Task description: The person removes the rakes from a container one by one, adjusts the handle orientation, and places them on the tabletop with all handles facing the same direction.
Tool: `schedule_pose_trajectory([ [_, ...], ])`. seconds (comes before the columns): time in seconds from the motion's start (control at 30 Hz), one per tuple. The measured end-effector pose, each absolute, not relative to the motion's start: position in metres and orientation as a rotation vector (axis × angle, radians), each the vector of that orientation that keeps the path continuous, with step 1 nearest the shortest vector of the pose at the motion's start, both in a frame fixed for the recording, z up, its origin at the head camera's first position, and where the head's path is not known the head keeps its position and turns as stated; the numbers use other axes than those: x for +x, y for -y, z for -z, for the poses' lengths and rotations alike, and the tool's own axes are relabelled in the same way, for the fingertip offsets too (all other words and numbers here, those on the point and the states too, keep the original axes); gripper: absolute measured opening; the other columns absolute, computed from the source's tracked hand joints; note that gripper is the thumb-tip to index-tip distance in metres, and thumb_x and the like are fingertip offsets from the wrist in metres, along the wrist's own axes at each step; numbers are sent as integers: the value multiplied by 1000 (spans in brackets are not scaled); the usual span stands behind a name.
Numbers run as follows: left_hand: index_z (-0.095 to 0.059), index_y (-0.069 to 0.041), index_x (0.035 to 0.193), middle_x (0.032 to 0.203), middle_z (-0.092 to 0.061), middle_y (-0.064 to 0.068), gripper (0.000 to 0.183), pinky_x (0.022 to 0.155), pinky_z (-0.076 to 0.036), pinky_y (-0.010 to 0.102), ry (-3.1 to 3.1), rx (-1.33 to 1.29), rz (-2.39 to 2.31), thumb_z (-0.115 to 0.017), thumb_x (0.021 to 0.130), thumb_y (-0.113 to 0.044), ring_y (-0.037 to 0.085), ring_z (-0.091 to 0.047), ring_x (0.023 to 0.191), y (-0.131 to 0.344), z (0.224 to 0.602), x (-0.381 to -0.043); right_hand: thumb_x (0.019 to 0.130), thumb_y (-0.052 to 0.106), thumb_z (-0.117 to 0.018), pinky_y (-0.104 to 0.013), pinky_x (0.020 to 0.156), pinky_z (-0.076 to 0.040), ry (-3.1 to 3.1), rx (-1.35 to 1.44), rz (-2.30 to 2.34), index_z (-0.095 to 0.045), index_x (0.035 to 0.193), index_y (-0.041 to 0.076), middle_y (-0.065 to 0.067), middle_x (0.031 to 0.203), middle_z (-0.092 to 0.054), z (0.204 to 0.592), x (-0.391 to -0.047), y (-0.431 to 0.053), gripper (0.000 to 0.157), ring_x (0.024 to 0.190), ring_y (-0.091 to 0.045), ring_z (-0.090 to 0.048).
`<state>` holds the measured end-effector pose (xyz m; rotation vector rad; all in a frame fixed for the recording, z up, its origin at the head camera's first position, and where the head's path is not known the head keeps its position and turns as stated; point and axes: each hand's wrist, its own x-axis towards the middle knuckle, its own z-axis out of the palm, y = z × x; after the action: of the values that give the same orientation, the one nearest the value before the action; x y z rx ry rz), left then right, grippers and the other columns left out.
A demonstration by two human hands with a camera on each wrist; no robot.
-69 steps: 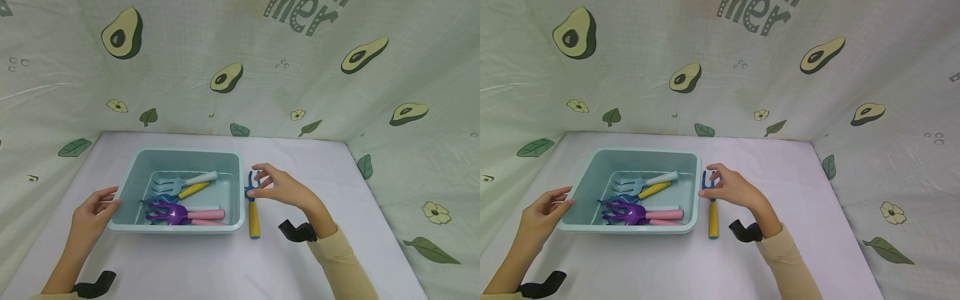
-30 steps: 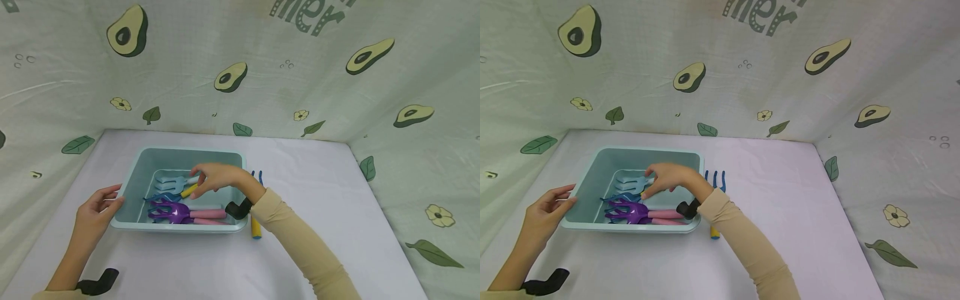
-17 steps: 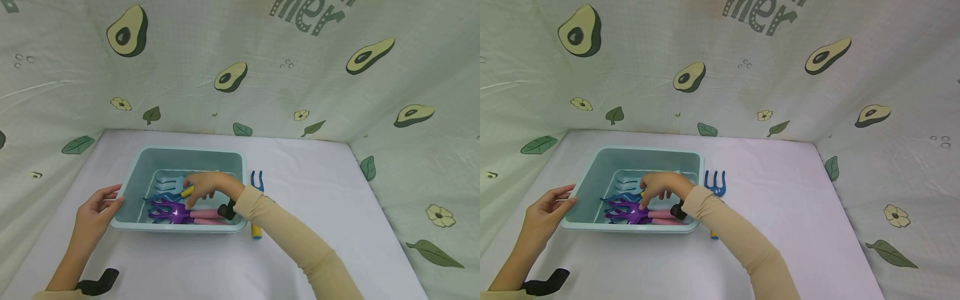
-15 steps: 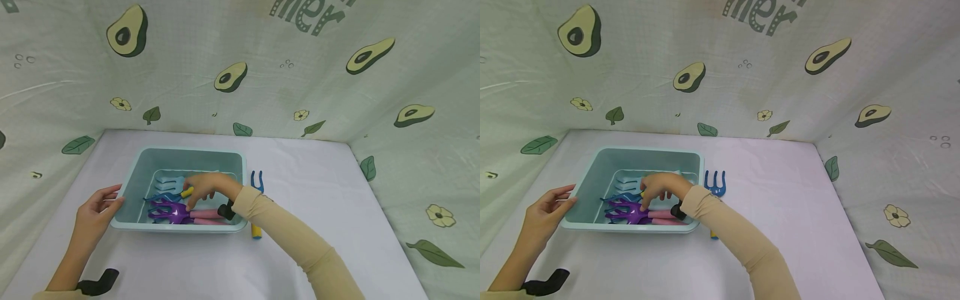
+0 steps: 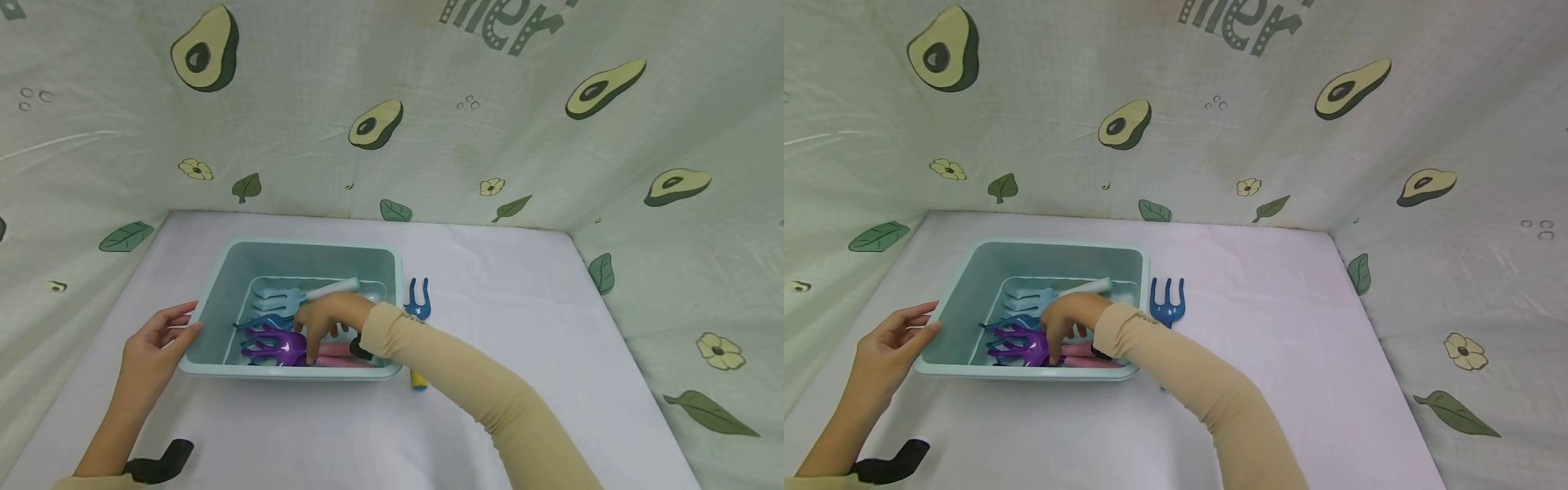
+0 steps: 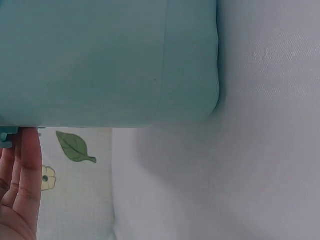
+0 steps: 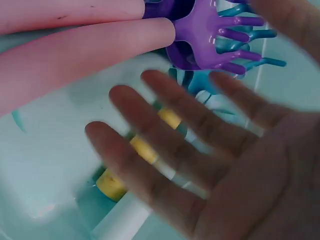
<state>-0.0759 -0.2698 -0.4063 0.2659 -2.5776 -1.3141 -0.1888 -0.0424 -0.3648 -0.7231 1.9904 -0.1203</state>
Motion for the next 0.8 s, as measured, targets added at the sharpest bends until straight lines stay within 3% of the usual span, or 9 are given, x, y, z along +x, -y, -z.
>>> schedule_pose_trajectory([
  [0.13,-48,-4,132,97,-46,-29,47,66,-42,0,2574,262,1319,-59,91,-24,-19,-50,81,270,407,-76,82,29,-70,-41,89,-49,-1934,-744,54,-30,143,27,2,141,-41,369,-187,47,73,110,-26,-57],
  [0.33,-48,-4,132,97,-47,-29,47,66,-42,0,2572,266,1319,-59,91,-24,-19,-50,81,270,406,-76,80,26,-71,-43,92,-48,-1916,-714,36,-27,143,23,-1,135,-45,374,-186,49,77,114,-27,-54],
  [0.43,-49,-4,132,96,-47,-29,47,65,-42,0,2573,265,1322,-59,91,-24,-19,-50,81,270,406,-76,79,24,-72,-42,90,-49,-1950,-685,48,-37,135,18,-1,128,-49,375,-185,50,66,112,-26,-55],
  [0.6,-49,-4,131,94,-47,-30,46,64,-43,1,2571,252,1331,-59,91,-22,-19,-50,80,270,406,-76,78,21,-74,-40,83,-53,-2001,-692,59,-59,106,10,-2,107,-62,378,-184,49,33,98,-24,-62],
  [0.8,-49,-5,132,95,-47,-30,46,66,-42,1,2566,262,1328,-60,91,-23,-18,-51,81,270,406,-75,81,17,-71,-36,74,-54,-2039,-770,-40,-62,86,9,-2,95,-66,385,-184,49,13,87,-20,-62],
])
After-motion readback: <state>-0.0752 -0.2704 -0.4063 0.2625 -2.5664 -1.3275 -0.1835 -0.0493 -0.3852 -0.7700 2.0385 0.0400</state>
